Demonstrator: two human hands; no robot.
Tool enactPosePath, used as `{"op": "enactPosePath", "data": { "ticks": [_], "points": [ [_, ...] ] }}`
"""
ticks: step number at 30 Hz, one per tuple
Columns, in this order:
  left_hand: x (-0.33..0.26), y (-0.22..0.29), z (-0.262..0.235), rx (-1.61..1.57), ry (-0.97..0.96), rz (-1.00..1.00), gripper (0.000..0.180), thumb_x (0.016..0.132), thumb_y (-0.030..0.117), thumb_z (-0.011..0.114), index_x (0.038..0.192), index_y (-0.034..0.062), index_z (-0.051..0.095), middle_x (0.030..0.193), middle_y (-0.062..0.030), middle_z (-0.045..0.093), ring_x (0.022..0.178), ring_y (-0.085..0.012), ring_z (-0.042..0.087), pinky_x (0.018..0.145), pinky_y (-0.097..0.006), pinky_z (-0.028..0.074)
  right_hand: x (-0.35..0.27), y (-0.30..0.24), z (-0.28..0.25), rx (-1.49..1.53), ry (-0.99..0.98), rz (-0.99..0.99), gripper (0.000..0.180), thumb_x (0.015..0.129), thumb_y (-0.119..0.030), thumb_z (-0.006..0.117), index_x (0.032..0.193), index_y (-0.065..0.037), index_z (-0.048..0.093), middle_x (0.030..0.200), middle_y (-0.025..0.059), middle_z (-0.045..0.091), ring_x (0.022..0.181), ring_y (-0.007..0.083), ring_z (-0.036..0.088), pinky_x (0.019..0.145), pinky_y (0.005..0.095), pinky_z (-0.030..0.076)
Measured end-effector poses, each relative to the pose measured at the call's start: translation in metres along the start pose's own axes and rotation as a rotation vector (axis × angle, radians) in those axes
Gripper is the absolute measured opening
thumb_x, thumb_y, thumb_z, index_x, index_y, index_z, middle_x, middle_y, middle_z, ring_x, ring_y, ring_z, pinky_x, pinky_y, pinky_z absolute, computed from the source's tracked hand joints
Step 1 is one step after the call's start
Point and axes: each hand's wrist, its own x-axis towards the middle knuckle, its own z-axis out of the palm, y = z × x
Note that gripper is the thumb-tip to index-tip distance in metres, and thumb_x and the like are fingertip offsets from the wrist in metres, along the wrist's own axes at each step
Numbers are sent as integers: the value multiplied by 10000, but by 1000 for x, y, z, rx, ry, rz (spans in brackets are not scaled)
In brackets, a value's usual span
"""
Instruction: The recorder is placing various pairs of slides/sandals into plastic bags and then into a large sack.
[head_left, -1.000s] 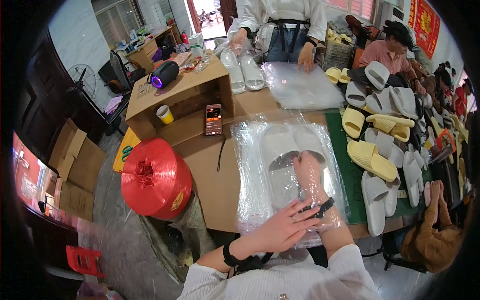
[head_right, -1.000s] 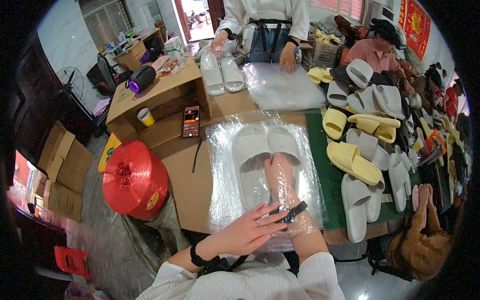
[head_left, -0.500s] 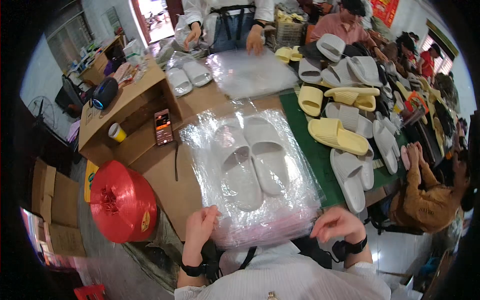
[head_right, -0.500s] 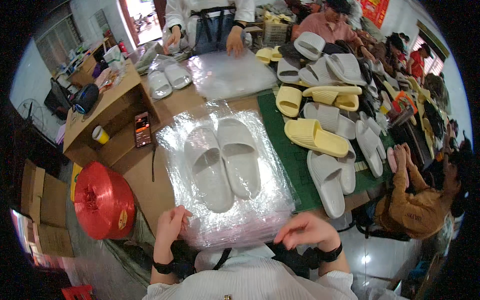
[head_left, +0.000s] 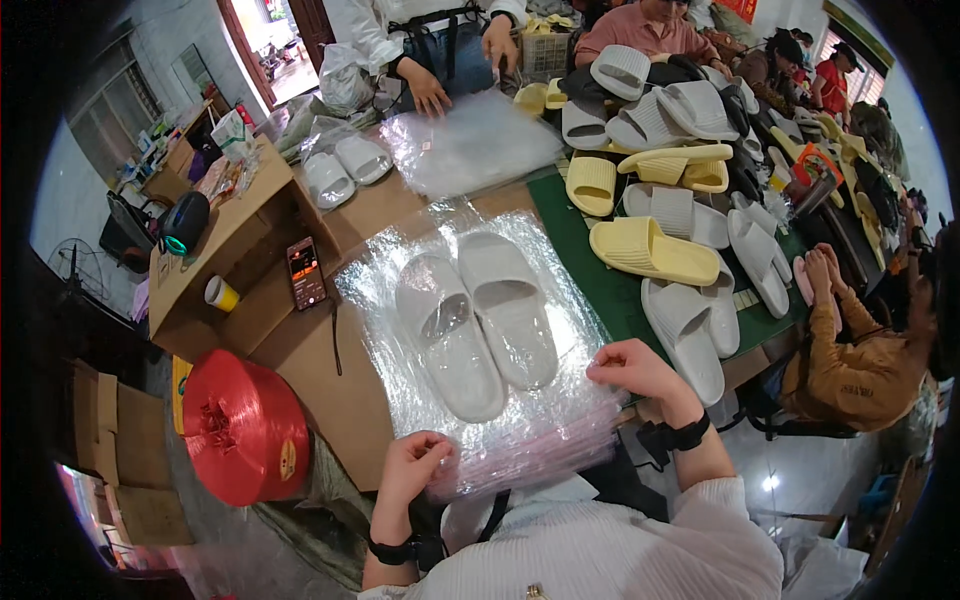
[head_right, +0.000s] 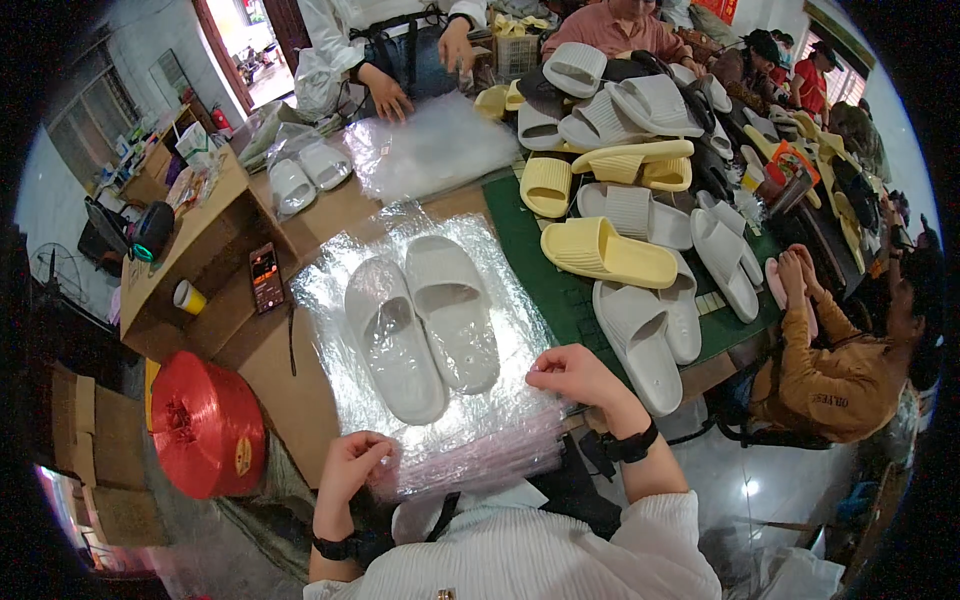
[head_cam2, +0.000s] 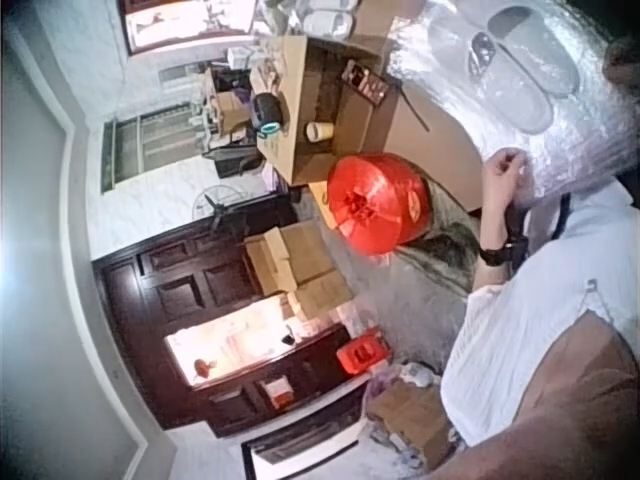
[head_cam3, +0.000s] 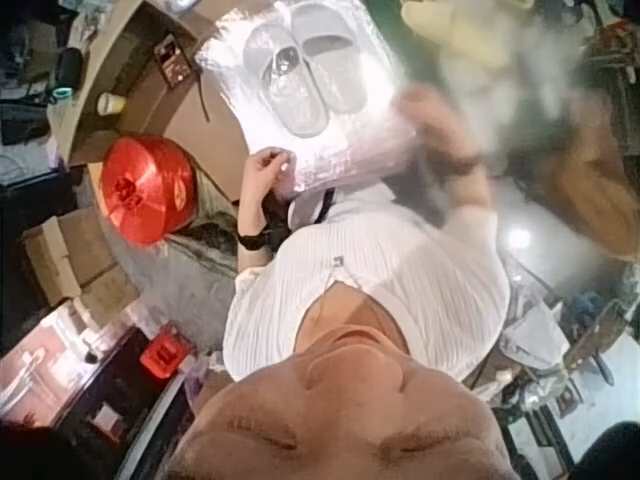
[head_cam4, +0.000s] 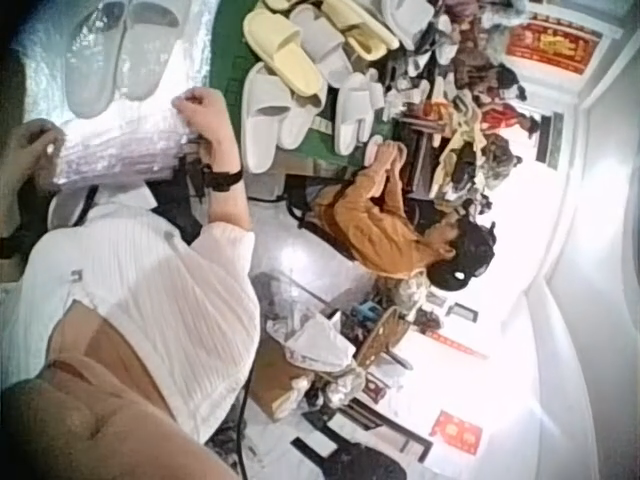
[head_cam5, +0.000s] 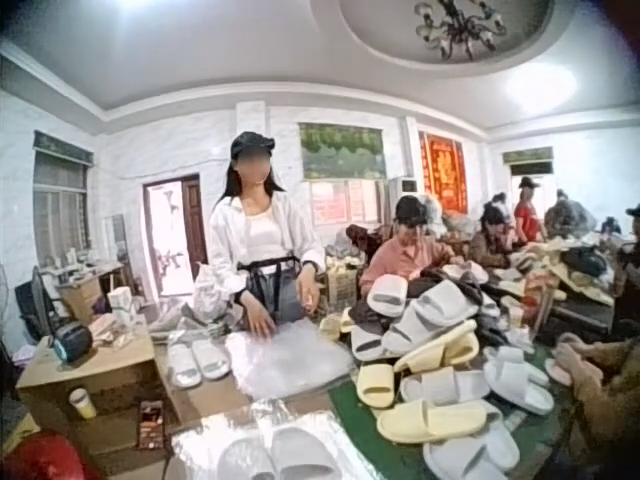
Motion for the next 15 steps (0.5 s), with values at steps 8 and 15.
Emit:
{"op": "enactPosePath", "data": {
  "ticks": [8,15],
  "points": [
    [10,15,-4,-129,-9,-19,158,962,113,586,987,16,709,756,-12,672,501,-48,513,445,-204,394,-11,-12,-17,152,68,-46,144,904,-138,684,968,-10,668,859,45,714,672,75,596,589,236,475],
    [3,9,-6,-144,36,-62,192,870,143,696,1007,8,684,843,-55,688,634,-197,666,522,-300,542,-6,-29,20,123,165,-112,168,908,-130,643,1030,-15,634,889,69,692,698,123,677,566,282,510]
  ]
}}
